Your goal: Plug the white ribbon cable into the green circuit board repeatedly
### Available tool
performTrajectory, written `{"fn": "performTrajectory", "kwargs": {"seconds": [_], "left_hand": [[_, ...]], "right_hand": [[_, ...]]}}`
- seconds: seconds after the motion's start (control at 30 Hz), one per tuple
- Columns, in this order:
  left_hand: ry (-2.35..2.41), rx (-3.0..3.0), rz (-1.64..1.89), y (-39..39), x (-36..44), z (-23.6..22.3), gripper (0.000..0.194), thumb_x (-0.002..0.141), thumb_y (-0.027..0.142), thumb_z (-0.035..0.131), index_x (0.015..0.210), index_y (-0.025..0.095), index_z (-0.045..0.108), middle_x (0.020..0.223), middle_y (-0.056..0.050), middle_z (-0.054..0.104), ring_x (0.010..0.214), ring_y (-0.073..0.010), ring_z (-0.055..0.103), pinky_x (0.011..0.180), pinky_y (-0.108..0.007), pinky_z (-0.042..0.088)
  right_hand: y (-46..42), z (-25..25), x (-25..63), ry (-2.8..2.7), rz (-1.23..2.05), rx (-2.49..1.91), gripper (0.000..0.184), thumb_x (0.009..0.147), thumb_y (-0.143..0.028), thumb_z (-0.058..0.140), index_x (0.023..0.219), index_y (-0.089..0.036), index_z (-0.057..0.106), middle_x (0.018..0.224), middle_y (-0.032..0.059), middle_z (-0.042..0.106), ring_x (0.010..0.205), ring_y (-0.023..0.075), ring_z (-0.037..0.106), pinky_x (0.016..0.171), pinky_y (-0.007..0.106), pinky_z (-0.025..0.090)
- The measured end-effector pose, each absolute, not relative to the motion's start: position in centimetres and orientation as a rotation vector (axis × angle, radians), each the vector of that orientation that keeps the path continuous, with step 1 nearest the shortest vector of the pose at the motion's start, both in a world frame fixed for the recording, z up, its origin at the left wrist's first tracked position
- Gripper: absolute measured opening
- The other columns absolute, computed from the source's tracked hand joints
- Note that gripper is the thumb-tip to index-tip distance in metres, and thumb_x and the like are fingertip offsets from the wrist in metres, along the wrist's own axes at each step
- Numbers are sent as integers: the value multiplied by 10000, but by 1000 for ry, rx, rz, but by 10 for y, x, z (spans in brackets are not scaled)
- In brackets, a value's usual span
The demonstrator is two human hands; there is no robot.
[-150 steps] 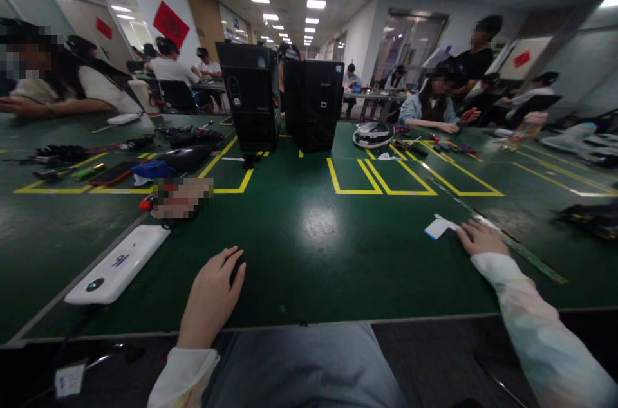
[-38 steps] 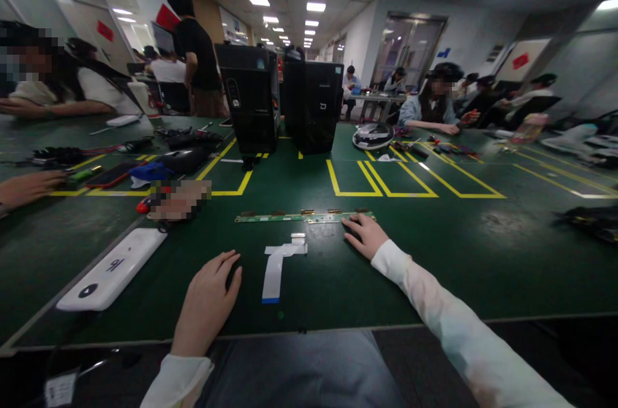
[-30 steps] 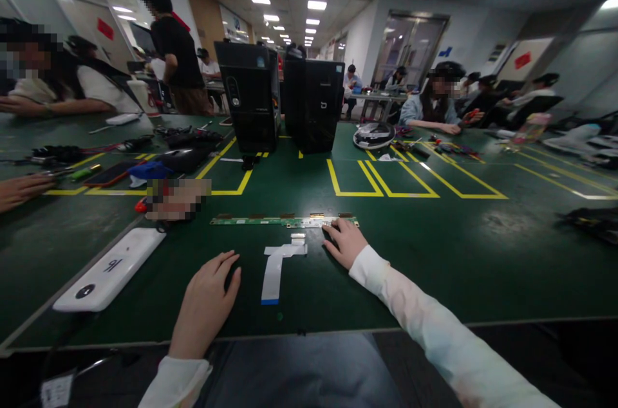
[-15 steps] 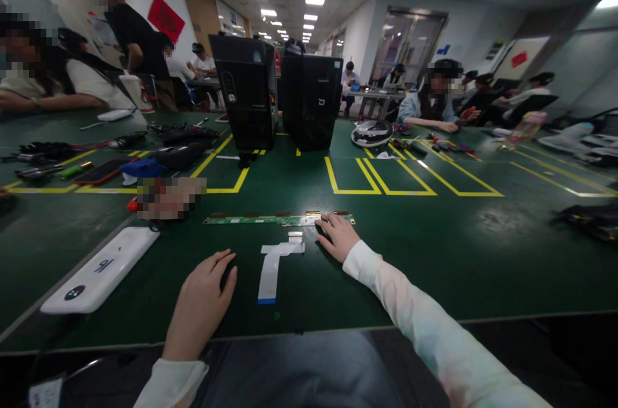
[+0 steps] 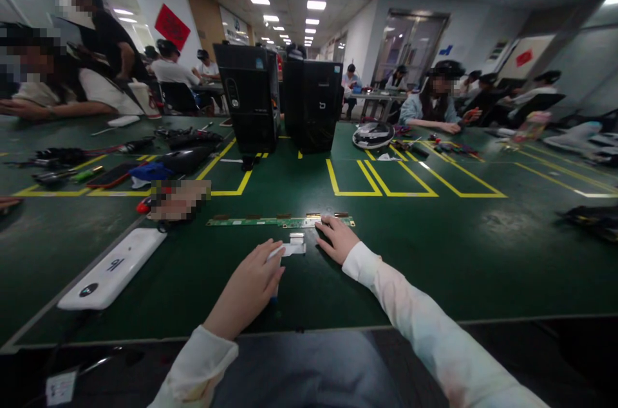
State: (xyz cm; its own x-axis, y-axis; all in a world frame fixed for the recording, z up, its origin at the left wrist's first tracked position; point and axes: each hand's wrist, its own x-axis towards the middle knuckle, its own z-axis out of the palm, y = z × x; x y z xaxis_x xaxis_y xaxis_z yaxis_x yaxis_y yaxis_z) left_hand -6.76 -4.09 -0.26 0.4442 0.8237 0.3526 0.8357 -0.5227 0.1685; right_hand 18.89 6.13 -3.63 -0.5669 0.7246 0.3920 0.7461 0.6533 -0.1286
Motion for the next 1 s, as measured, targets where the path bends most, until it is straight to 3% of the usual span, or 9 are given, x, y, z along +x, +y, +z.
{"fn": "performTrajectory", "kwargs": {"seconds": [0.3, 0.67, 1.0], "left_hand": [[-1552, -2677, -572, -15, -16, -4, 403, 937, 328, 442, 1284, 133, 504, 1283, -134, 587, 1198, -236, 536, 1015, -400, 438], [-1606, -2539, -573, -23, 16, -17, 475, 931, 390, 446, 1291, 88, 508, 1331, -160, 557, 1275, -293, 461, 1052, -451, 387], [-1626, -2521, -595, -22, 17, -20, 514, 930, 426, 435, 1303, 79, 499, 1343, -180, 543, 1280, -291, 462, 1052, -445, 388]], "right_hand": [[59, -36, 190, -2466, -64, -1137, 459, 910, -396, 515, 1293, -146, 561, 1270, 166, 526, 1183, 276, 491, 1006, 456, 422], [54, -34, 190, -2475, -58, -1138, 434, 913, -376, 515, 1259, -123, 587, 1240, 164, 546, 1139, 276, 512, 991, 441, 433], [54, -34, 190, -2491, -84, -1135, 403, 961, -328, 416, 1249, -113, 596, 1235, 173, 547, 1133, 265, 508, 985, 437, 433]]}}
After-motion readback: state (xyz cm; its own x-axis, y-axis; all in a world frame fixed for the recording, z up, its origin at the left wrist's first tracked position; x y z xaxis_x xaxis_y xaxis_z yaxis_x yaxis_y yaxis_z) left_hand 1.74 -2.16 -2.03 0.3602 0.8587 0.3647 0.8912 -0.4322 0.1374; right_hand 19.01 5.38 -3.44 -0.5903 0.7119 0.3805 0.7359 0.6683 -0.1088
